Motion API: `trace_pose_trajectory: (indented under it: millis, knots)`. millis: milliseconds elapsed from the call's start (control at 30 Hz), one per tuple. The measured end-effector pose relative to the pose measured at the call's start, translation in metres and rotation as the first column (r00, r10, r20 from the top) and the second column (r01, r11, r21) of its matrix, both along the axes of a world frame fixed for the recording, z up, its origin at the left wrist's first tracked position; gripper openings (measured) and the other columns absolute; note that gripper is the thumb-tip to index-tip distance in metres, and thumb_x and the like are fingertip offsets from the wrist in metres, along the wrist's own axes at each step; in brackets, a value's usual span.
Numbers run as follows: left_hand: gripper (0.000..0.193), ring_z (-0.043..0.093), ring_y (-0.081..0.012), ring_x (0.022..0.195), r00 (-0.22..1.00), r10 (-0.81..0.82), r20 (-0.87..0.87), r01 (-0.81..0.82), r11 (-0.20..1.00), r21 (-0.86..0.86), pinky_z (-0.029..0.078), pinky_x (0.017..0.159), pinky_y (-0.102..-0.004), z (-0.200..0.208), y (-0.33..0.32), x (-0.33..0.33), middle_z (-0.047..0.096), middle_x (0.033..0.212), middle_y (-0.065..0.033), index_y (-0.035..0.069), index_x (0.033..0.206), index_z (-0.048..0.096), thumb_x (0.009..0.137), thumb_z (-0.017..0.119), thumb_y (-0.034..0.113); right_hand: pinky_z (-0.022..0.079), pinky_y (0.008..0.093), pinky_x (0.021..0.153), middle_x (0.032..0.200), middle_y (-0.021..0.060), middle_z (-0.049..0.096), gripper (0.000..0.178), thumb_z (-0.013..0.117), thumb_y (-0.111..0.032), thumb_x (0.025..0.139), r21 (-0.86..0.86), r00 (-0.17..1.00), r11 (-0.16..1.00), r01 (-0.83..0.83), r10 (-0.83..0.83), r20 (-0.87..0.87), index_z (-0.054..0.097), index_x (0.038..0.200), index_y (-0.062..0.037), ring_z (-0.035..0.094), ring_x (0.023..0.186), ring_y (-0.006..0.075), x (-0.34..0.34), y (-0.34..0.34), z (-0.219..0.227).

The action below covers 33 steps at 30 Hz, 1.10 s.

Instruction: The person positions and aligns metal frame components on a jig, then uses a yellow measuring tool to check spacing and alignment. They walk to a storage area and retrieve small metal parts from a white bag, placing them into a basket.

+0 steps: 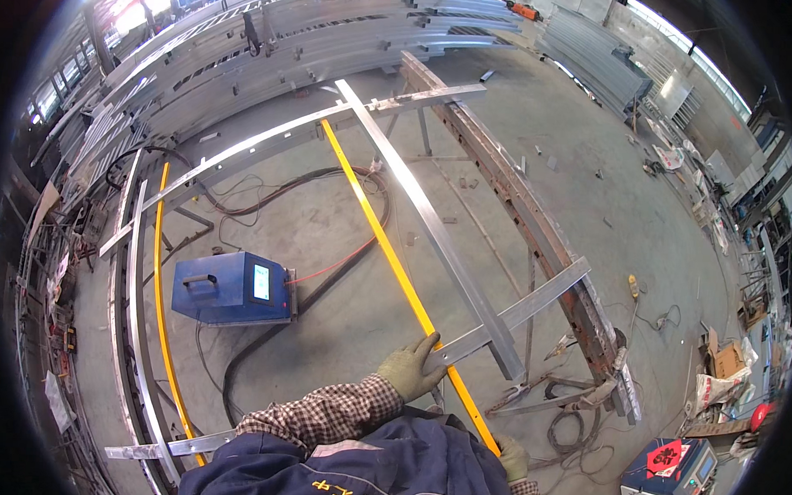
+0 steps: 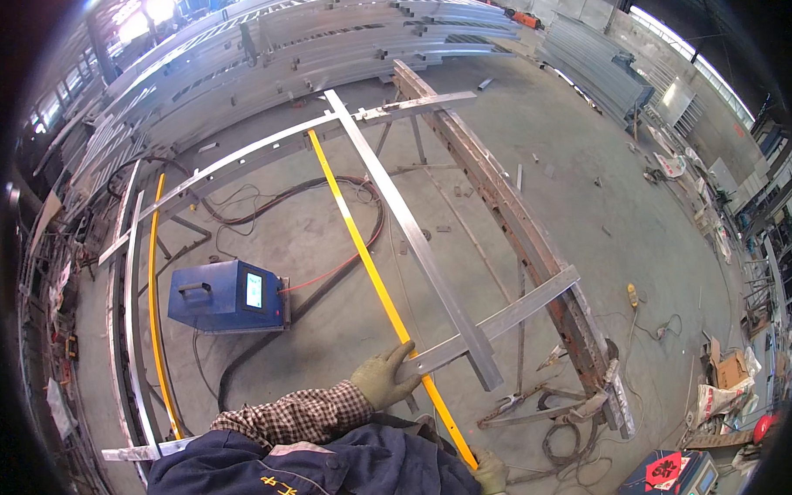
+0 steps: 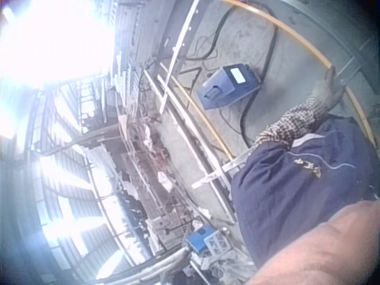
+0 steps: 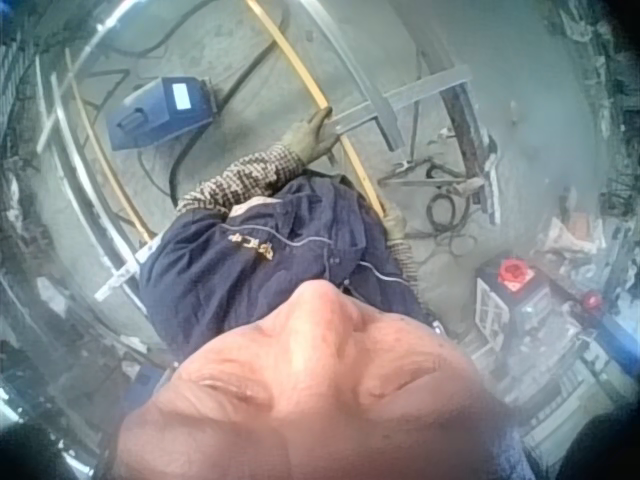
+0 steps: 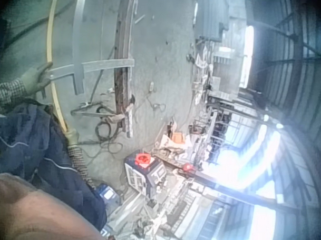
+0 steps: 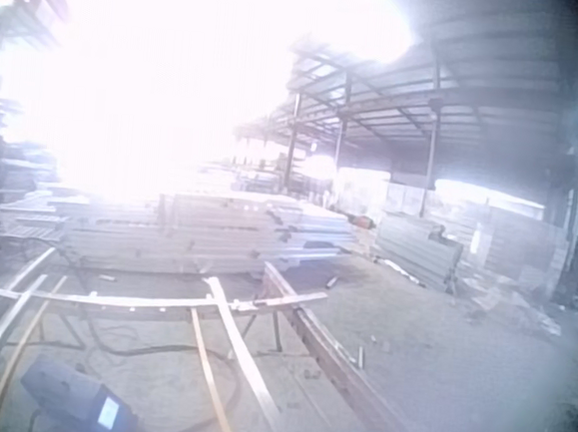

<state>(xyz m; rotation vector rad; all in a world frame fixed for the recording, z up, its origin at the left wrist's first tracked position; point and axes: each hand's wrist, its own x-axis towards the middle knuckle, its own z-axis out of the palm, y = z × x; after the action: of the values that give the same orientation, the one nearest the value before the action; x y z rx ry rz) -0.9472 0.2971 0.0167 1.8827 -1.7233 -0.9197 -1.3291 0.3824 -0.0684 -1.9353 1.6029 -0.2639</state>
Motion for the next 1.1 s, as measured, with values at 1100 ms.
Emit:
trace_pose_trajectory:
  millis: [1100]
  knots:
    - [0.055,0.073,-0.0227,0.073,0.207,0.621,-0.756,-0.654,0.662,0.366,0.065,0.065,-0.0381,-0.081,-0.174,0.118,0.074,0.099,-0.0104,0.012,0.158,0.043,0.111,0.057,0.036,0.057,0.0399,0.075,0.096,0.0154,0.076,0.038,0.085,-0.036,0.086,0.032,0.997,0.999,-0.014,0.017,-0.082,0.077,0.111,-0.0089,0.073,0.086,0.031,0.015,0.002,0.03]
